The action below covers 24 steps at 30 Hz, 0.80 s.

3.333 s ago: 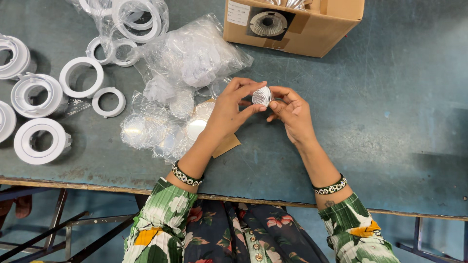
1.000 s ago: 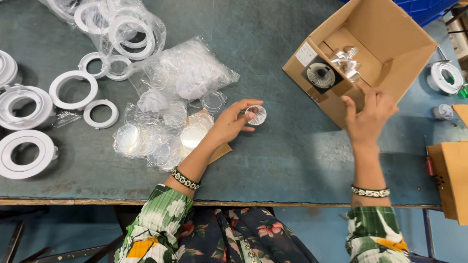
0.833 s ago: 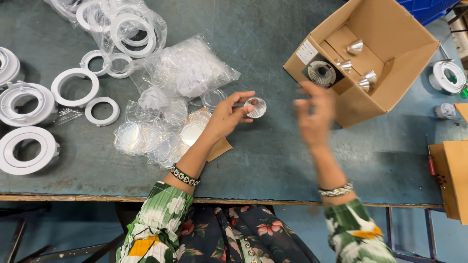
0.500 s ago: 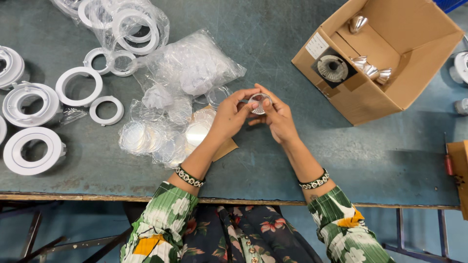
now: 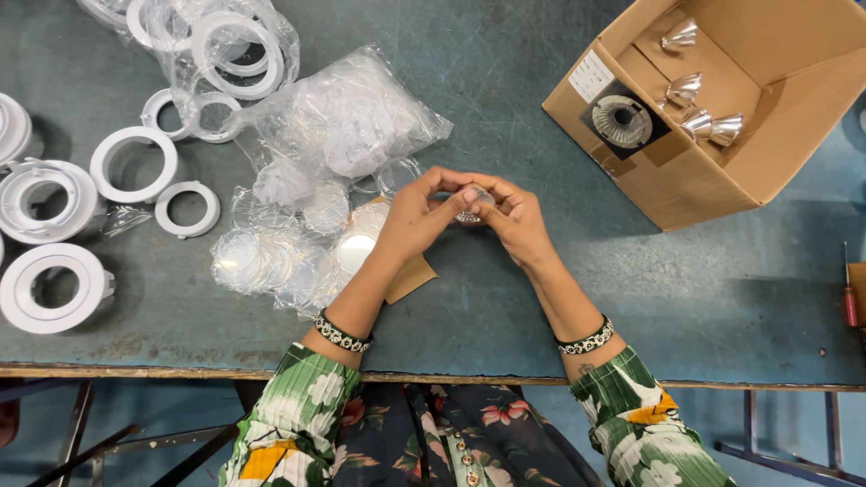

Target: The person assembles LED lighting components by hand, inserting diffusers and internal parts into housing rings and then organizing the completed circular units into a blue storage bin.

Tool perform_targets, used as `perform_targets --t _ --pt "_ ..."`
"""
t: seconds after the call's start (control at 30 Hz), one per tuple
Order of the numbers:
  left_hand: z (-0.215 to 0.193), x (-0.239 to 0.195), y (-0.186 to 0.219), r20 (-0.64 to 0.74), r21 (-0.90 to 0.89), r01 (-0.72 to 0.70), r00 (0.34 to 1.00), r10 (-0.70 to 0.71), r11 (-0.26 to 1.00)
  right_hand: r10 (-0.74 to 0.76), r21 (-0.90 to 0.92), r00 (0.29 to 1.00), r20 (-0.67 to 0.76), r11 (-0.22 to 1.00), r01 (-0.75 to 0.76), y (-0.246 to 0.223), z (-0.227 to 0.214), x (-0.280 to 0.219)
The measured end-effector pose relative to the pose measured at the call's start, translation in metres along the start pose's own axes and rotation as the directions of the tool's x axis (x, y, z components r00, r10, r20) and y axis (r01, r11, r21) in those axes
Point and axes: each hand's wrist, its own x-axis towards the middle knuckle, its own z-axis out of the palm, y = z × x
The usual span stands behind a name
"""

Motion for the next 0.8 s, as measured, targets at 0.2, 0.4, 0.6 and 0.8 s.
perform_targets --t 0.2,0.4,0.6,0.8 --pt "-0.001 -0.002 0.006 0.067 -0.01 0.136 0.989 -0.136 0.991 0.124 -0.206 0.992 0.006 0.971 -0.12 -0.01 0.001 -0.005" --pt "-0.002 -0.002 0.011 0.021 0.101 -0.064 0.998 0.062 0.993 0.125 -0.119 0.992 0.036 0.986 -0.12 -0.008 0.001 -0.002" --pt "0.005 -0.003 0.009 -0.098 0.363 -0.127 0.98 0.173 0.923 0.166 -0.072 0.986 0.007 0.984 -0.165 0.004 -0.001 -0.002" --pt "0.008 -0.004 0.009 -0.046 0.369 -0.131 0.986 0.159 0.92 0.191 0.042 0.979 -0.068 0.981 -0.188 0.012 -0.001 -0.001"
